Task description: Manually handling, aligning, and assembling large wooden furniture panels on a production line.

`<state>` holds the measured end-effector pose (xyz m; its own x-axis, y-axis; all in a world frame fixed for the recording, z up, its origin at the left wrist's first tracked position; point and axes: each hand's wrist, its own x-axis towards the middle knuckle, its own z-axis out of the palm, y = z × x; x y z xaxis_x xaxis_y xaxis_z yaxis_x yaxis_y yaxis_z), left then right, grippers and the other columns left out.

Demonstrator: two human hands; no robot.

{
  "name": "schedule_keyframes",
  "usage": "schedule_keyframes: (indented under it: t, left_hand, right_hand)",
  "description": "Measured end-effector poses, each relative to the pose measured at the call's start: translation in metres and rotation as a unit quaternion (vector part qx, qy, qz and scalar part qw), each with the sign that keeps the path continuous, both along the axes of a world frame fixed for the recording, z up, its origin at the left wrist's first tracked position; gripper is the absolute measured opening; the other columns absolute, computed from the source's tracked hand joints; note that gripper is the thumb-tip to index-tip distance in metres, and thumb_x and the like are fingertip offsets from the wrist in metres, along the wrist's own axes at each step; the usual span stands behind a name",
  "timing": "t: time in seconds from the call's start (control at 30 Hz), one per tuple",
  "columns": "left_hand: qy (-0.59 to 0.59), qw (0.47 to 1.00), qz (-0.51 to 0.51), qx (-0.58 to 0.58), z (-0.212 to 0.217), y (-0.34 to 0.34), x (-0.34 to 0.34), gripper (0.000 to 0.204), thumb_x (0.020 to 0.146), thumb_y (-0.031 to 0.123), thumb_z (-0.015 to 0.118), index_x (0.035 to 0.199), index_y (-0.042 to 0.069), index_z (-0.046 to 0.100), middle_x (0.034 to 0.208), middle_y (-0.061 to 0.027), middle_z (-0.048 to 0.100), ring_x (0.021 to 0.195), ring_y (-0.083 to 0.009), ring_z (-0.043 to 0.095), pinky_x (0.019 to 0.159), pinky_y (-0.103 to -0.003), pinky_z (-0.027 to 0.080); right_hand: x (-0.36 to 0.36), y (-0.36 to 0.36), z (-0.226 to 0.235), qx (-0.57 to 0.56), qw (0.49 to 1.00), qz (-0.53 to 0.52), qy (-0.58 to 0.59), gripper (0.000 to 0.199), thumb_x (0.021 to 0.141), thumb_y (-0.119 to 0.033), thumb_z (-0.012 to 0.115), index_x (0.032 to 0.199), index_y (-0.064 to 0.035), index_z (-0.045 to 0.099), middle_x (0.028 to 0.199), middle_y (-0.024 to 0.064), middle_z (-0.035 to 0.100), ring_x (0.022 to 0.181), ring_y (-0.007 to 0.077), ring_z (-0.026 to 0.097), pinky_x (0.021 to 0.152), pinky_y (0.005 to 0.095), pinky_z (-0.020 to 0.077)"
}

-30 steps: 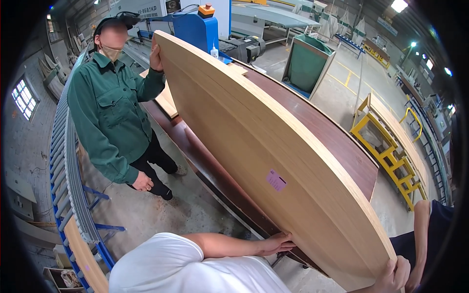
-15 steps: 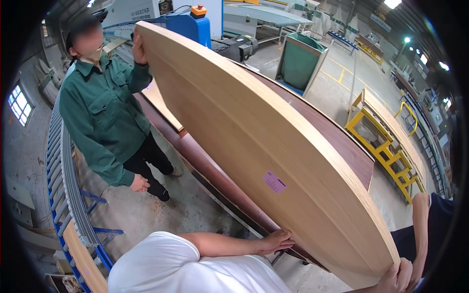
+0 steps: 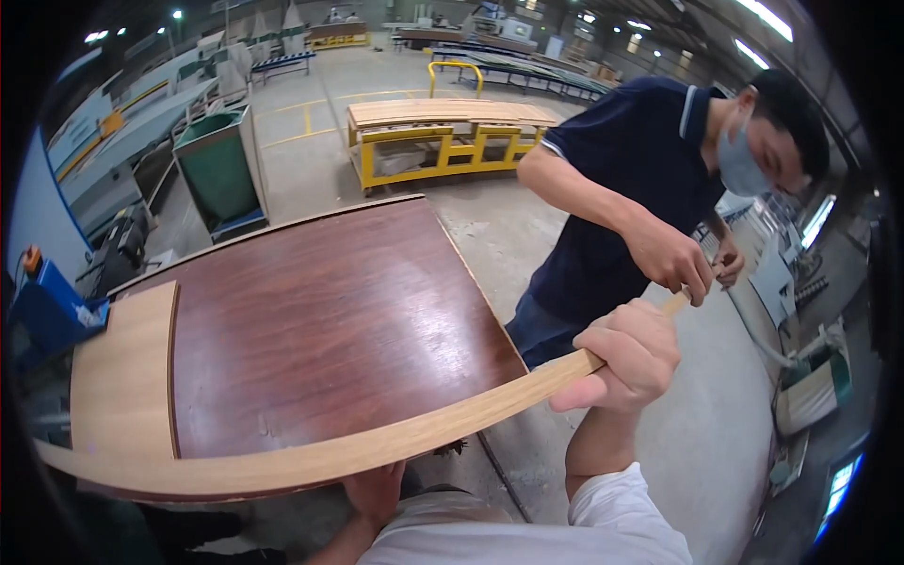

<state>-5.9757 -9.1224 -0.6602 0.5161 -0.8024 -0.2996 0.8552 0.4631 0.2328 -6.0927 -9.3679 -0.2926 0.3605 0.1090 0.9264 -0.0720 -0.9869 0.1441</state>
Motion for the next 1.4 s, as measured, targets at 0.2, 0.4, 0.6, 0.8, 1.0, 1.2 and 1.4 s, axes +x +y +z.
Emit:
schedule_keyframes:
  t: [0.2,0.4,0.6,0.8,1.0,1.2,1.4]
  left_hand:
    - [-0.041,0.996,0.01,-0.081,0.01,-0.005,-0.004,0.077,0.087,0.07,0.045,0.137,0.012,0.049,0.144,-0.0046,0.048,0.136,-0.0238,0.04,0.118,-0.047,0.02]
    - [-0.074,0.996,-0.002,-0.058,0.025,-0.008,-0.015,0.099,0.069,0.084,0.052,0.136,0.011,0.05,0.143,-0.0052,0.049,0.134,-0.024,0.041,0.118,-0.047,0.02]
    - [-0.059,0.993,0.008,-0.102,0.035,-0.006,-0.018,0.105,0.068,0.082,0.055,0.139,0.006,0.046,0.146,-0.0066,0.046,0.14,-0.0219,0.033,0.121,-0.045,0.016]
    - [-0.065,0.988,0.009,-0.142,0.037,-0.01,-0.02,0.094,0.072,0.073,0.061,0.135,0.005,0.051,0.143,-0.0085,0.05,0.138,-0.0251,0.038,0.12,-0.049,0.019]
    - [-0.032,0.983,0.015,-0.182,0.026,-0.018,-0.019,0.097,0.067,0.07,0.069,0.135,0.003,0.05,0.14,-0.0093,0.051,0.134,-0.0269,0.042,0.119,-0.051,0.022]
    - [-0.017,0.985,0.094,-0.144,0.008,-0.033,-0.012,0.091,0.067,0.068,0.071,0.133,0.007,0.053,0.135,-0.008,0.056,0.129,-0.0267,0.046,0.116,-0.051,0.027]
    - [-0.031,0.979,0.17,-0.11,0.018,-0.043,-0.022,0.089,0.075,0.069,0.065,0.143,0.015,0.041,0.149,-0.0043,0.04,0.137,-0.0265,0.036,0.116,-0.051,0.025]
  right_hand:
    - [-0.011,-0.01,-0.008,0.008,0.999,-0.018,0.047,0.067,0.062,-0.071,0.069,0.057,-0.0055,0.056,0.05,0.0015,0.049,0.041,0.0163,0.047,0.043,0.0271,0.0312]
    - [-0.033,-0.011,-0.005,0.014,0.999,-0.014,0.033,0.062,0.056,-0.065,0.077,0.056,-0.0073,0.055,0.05,-0.0007,0.047,0.041,0.015,0.045,0.043,0.027,0.0285]
    - [-0.039,-0.011,-0.008,-0.002,1.0,0.009,0.0,0.056,0.056,-0.058,0.082,0.056,-0.0083,0.056,0.049,-0.0017,0.044,0.04,0.0139,0.043,0.042,0.0268,0.028]
    - [-0.033,-0.011,-0.013,-0.024,0.998,0.008,-0.053,0.06,0.068,-0.057,0.077,0.047,-0.0137,0.04,0.045,0.0004,0.041,0.039,0.0175,0.046,0.042,0.0299,0.035]
    - [-0.03,-0.011,-0.016,-0.028,0.997,0.029,-0.06,0.058,0.063,-0.057,0.08,0.049,-0.0131,0.045,0.045,-0.0005,0.041,0.04,0.0181,0.046,0.041,0.0288,0.0342]
    - [-0.016,-0.016,-0.015,-0.033,0.997,0.037,-0.067,0.059,0.066,-0.057,0.078,0.049,-0.0134,0.041,0.046,0.0003,0.042,0.04,0.0176,0.048,0.041,0.0293,0.035]
    - [-0.012,0.0,-0.022,-0.01,0.998,0.061,-0.008,0.054,0.075,-0.053,0.071,0.054,-0.0138,0.041,0.052,-0.001,0.039,0.045,0.015,0.044,0.046,0.0286,0.0333]
